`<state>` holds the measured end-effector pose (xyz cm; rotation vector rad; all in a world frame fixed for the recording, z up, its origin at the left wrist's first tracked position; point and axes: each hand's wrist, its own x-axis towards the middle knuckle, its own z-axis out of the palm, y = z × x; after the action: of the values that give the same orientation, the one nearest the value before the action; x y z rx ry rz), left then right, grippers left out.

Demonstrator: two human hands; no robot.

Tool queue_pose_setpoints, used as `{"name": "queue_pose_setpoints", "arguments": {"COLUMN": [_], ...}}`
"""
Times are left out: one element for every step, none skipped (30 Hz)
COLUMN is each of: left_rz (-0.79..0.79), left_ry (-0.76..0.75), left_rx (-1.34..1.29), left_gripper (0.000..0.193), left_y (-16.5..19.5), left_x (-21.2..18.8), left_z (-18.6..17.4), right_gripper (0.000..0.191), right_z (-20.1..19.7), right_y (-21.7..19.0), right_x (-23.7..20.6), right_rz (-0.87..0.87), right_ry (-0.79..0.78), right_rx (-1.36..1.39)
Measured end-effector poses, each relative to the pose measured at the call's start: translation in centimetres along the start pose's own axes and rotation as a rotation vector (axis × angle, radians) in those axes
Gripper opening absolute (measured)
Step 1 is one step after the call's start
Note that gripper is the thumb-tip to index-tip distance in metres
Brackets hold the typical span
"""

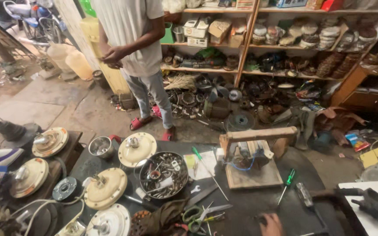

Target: The person works on an electrical motor stator clamped in a wooden jig, using a screwdriver to adjust internal components. They repeatedly rotate the jig and probe the rotor area while a coworker briefly assists by holding a metal cup over the assembly.

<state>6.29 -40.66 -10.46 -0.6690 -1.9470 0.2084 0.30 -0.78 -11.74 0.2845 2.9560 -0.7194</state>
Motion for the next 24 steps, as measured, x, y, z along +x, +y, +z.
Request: {"name": "queue_pose_setpoints", "arguments": {"left_rz": [0.012,0.021,0.027,0.022,0.012,0.007,0.002,-0.027,-0.054,-0.077,-0.097,-0.135,-0.173,-0.212,-0.234,-0.258,-0.282,-0.314,-0.347,-0.381,-0.435,-0.489,-0.542,-0.587], "left_ry": [0.082,0.175,0.23,0.28,0.337,0.289,0.227,0.1,-0.025,-0.149,-0.28,-0.347,-0.418,-0.49,-0.559,-0.631,-0.696,-0.776,-0.857,-0.937,-0.975,-1.009,-1.044,-0.951], "left_rx": [0.072,0.143,0.191,0.214,0.247,0.203,0.155,0.064,-0.027,-0.117,-0.208,-0.278,-0.344,-0.408,-0.45,-0.493,-0.53,-0.566,-0.601,-0.636,-0.658,-0.678,-0.699,-0.74], "left_gripper": [0.042,0.041,0.04,0.039,0.038,0.037,0.037,0.037,0.039,0.042,0.045,0.046,0.047,0.049,0.051,0.053,0.055,0.059,0.063,0.067,0.07,0.073,0.076,0.072], "left_y": [-0.1,0.2,0.6,1.5,2.3,2.6,2.8,3.1,3.5,3.7,4.2,4.4,4.4,4.5,4.5,4.7,4.7,4.7,4.8,4.8,4.9,4.9,4.8,4.6], "left_x": [-0.1,-0.1,0.0,0.1,0.0,0.0,-0.1,-0.4,-0.7,-1.0,-1.2,-1.2,-1.3,-1.3,-1.5,-1.7,-1.9,-2.2,-2.5,-2.9,-3.2,-3.3,-3.4,-3.2], "left_z": [-0.5,0.0,0.7,1.0,1.2,1.3,1.1,0.5,0.1,-0.4,-1.2,-1.6,-2.1,-2.4,-2.7,-3.0,-3.0,-3.0,-3.1,-3.1,-3.2,-3.1,-3.1,-3.0], "right_gripper": [0.045,0.042,0.049,0.061,0.058,0.055,0.057,0.058,0.058,0.053,0.049,0.049,0.05,0.052,0.054,0.064,0.073,0.078,0.083,0.084,0.085,0.086,0.083,0.079], "right_z": [0.2,0.4,0.2,-0.3,-1.0,-1.9,-3.1,-4.2,-5.6,-7.3,-8.9,-10.8,-12.9,-14.6,-16.1,-17.7,-19.1,-20.2,-21.1,-21.8,-22.1,-22.1,-21.9,-21.5], "right_y": [-0.7,-1.0,-1.4,-1.3,-1.0,-1.2,-1.1,-0.7,-0.7,-0.6,-0.3,-0.4,-0.8,-1.4,-2.0,-2.7,-3.7,-4.7,-5.5,-6.3,-7.1,-7.7,-8.0,-8.2], "right_x": [0.0,0.0,0.5,0.8,1.0,2.6,4.1,5.0,6.6,8.3,9.6,11.2,12.9,14.3,15.3,16.5,17.9,19.0,20.0,20.9,21.8,22.4,22.6,22.8], "right_rz": [-0.006,-0.009,-0.12,-0.223,-0.177,-0.134,-0.118,-0.098,-0.126,-0.099,-0.073,-0.124,-0.203,-0.35,-0.439,-0.481,-0.527,-0.581,-0.633,-0.621,-0.608,-0.593,-0.54,-0.486], "right_ry": [-0.016,-0.025,0.126,0.27,0.278,0.297,0.338,0.371,0.489,0.565,0.56,0.629,0.672,0.744,0.729,0.699,0.671,0.603,0.532,0.423,0.313,0.206,0.167,0.128], "right_rx": [0.033,0.07,-0.032,-0.143,-0.073,0.002,0.039,0.069,0.014,-0.034,0.018,0.071,0.118,0.197,0.227,0.125,0.024,-0.004,-0.033,-0.101,-0.168,-0.233,-0.236,-0.239]}}
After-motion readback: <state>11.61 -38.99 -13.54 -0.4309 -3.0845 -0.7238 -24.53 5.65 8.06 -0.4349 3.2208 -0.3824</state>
